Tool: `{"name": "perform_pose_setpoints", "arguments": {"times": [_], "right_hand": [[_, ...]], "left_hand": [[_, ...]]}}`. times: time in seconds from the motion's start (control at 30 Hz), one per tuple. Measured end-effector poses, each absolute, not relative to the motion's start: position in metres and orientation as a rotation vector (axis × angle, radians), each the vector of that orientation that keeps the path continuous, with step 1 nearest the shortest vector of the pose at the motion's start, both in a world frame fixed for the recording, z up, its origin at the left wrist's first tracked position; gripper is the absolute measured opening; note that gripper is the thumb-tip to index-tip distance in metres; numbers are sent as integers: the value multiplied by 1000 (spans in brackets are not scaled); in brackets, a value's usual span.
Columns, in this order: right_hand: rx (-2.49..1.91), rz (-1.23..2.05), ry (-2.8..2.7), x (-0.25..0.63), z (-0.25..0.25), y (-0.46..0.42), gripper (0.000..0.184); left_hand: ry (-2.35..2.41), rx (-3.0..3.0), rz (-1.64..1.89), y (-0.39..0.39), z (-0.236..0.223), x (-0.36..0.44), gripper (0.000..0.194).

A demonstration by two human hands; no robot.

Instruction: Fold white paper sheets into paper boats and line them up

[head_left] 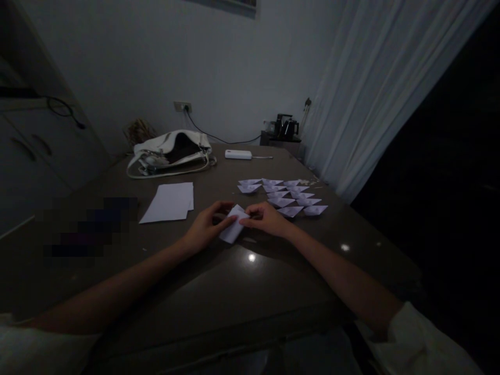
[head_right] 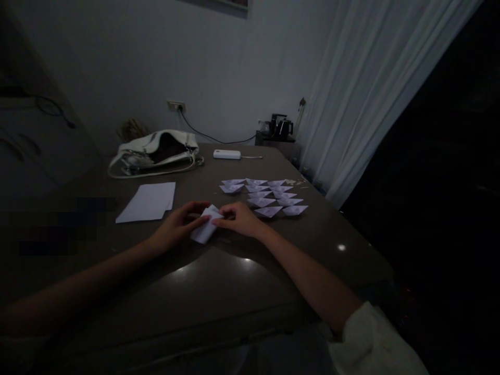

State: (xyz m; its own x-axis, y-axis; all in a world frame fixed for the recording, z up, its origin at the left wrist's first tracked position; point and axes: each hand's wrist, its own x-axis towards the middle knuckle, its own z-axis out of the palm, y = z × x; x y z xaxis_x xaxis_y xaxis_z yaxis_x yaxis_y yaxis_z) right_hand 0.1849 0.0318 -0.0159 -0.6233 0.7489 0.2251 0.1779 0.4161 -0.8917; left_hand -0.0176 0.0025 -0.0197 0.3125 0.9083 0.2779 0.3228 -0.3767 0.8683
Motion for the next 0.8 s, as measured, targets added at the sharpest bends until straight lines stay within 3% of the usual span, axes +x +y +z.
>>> {"name": "perform_pose_setpoints", "arguments": {"times": [0.23, 0.37, 0.5, 0.8], "right_hand": [[-693, 1319, -1857, 182, -17, 30, 28], [-733, 1327, -1848, 183, -17, 30, 39], [-702, 1341, -1847, 183, -19, 32, 38], [-686, 1370, -1839, 183, -19, 31, 35]], "left_hand": [[1057, 1938, 989, -3, -13, -18, 53], [1034, 1829, 1002, -3, -13, -16, 43], [1034, 1747, 1068, -2, -14, -15, 35], [1040, 1719, 1061, -1, -14, -16, 38]]}}
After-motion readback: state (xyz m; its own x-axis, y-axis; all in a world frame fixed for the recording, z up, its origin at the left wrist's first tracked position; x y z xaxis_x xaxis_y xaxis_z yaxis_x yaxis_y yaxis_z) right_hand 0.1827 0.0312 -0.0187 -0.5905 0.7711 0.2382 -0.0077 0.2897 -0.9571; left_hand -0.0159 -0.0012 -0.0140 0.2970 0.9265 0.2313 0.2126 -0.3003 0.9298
